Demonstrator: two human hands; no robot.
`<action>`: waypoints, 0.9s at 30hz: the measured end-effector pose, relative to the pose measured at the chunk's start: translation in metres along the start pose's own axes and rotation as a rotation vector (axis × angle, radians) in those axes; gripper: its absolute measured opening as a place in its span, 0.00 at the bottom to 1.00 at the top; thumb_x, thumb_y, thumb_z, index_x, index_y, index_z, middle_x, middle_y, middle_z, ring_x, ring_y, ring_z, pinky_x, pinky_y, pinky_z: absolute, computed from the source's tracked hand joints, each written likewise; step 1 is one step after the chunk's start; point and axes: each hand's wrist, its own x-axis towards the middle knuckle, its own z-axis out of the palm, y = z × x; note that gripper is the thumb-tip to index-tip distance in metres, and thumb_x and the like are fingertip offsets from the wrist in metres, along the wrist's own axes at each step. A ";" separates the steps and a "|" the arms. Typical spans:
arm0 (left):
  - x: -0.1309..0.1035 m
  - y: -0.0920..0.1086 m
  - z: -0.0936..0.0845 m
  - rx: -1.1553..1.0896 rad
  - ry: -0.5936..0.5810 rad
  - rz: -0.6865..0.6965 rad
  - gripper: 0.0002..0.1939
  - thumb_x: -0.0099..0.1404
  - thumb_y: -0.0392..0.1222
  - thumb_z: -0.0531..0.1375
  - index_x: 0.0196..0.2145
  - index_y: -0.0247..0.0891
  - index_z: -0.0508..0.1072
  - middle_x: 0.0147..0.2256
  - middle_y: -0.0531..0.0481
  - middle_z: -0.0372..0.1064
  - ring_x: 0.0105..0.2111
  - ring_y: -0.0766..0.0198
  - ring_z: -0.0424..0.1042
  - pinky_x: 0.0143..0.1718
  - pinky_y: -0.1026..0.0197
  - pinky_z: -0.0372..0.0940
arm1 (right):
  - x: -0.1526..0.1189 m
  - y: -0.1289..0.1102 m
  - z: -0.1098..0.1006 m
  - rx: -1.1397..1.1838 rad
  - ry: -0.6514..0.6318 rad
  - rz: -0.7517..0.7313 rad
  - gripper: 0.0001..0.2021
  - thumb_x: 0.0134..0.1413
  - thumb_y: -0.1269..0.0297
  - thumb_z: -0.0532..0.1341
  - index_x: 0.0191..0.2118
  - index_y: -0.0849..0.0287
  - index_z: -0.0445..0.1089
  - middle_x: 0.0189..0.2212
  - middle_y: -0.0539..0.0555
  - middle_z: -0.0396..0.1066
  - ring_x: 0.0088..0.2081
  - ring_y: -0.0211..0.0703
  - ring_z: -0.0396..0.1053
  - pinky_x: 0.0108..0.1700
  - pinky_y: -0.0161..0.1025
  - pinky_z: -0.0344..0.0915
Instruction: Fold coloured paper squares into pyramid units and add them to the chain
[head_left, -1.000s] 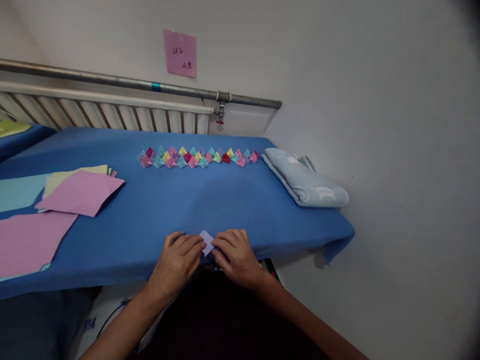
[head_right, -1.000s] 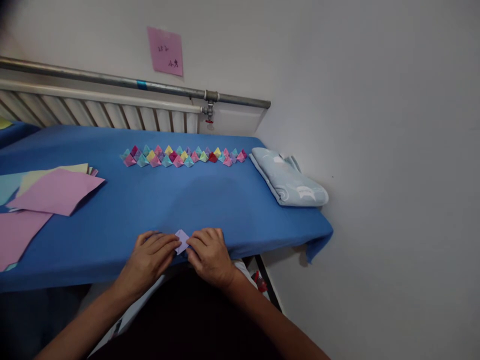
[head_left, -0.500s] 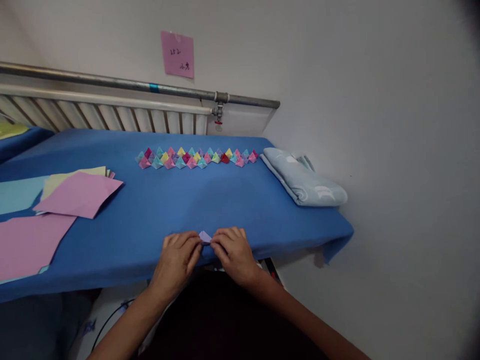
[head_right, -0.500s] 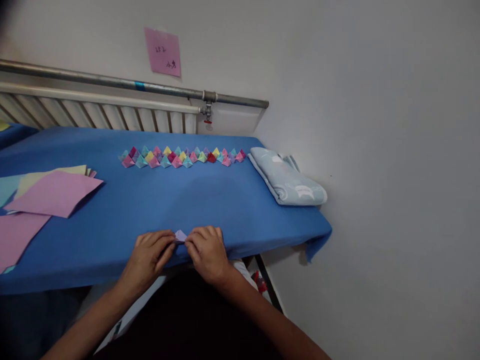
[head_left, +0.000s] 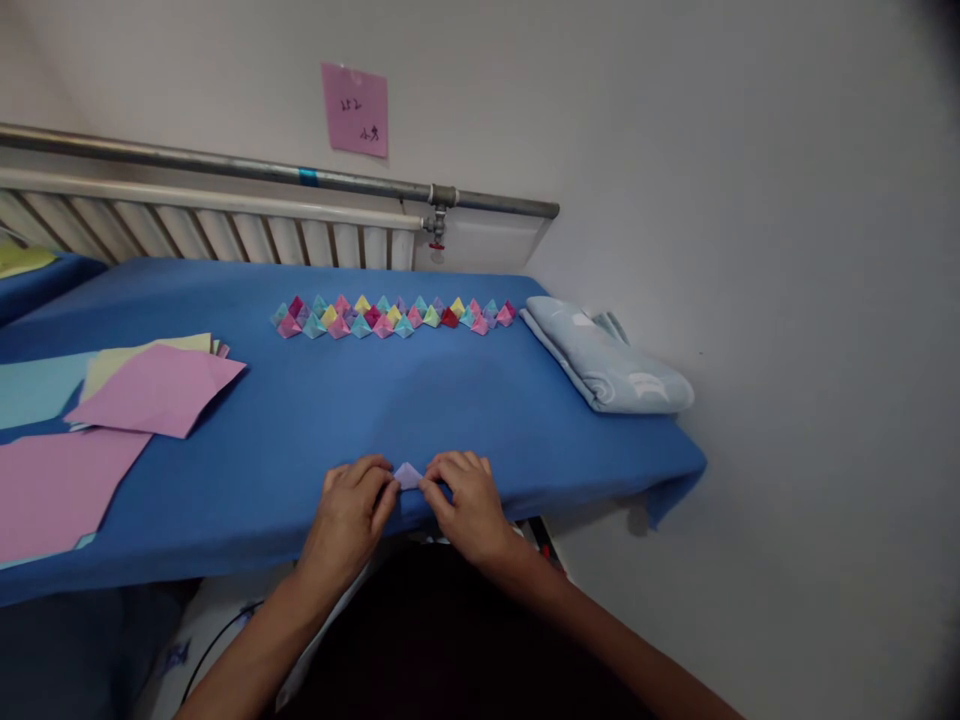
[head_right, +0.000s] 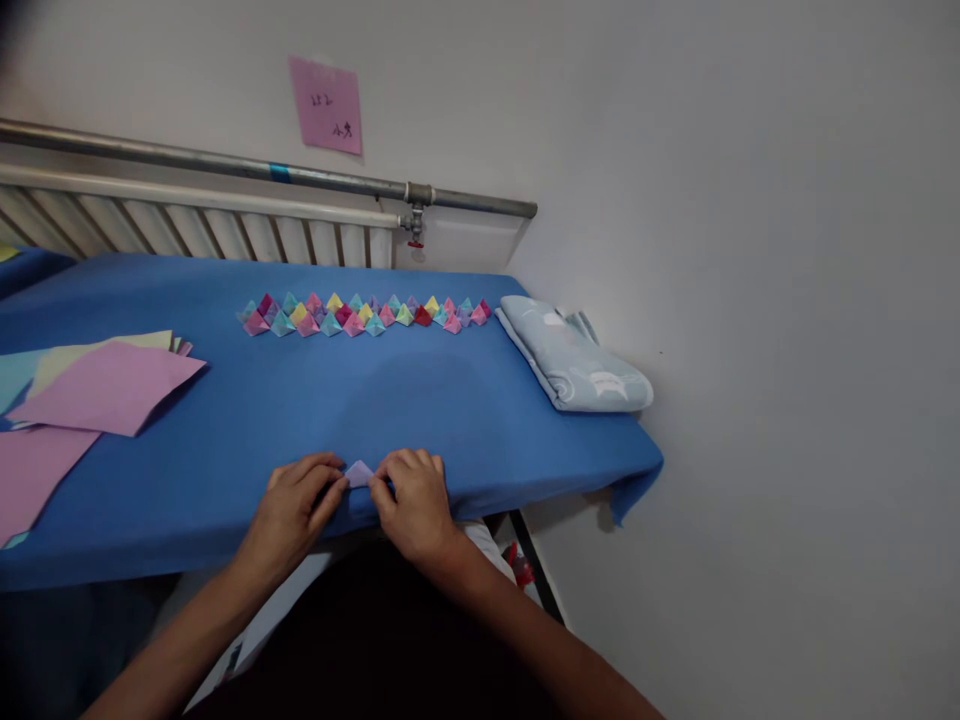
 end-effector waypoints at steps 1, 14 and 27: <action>0.001 0.000 0.000 0.005 -0.001 -0.002 0.09 0.67 0.39 0.53 0.35 0.39 0.72 0.40 0.47 0.72 0.39 0.59 0.71 0.42 0.53 0.62 | 0.000 0.000 0.000 -0.004 -0.003 0.000 0.07 0.57 0.67 0.61 0.28 0.57 0.67 0.33 0.49 0.72 0.37 0.41 0.65 0.40 0.40 0.53; 0.008 0.001 0.002 0.104 -0.074 -0.056 0.08 0.66 0.40 0.53 0.32 0.38 0.70 0.31 0.49 0.70 0.32 0.59 0.69 0.37 0.55 0.58 | 0.003 0.000 0.001 0.027 0.021 0.020 0.07 0.54 0.68 0.61 0.26 0.57 0.65 0.32 0.51 0.72 0.37 0.42 0.65 0.40 0.40 0.55; 0.012 0.002 0.003 0.183 -0.093 -0.081 0.10 0.65 0.42 0.54 0.27 0.39 0.67 0.27 0.50 0.69 0.31 0.58 0.69 0.35 0.55 0.56 | 0.006 -0.004 -0.002 -0.015 -0.028 0.061 0.08 0.52 0.70 0.61 0.26 0.58 0.63 0.33 0.51 0.71 0.38 0.42 0.65 0.40 0.40 0.55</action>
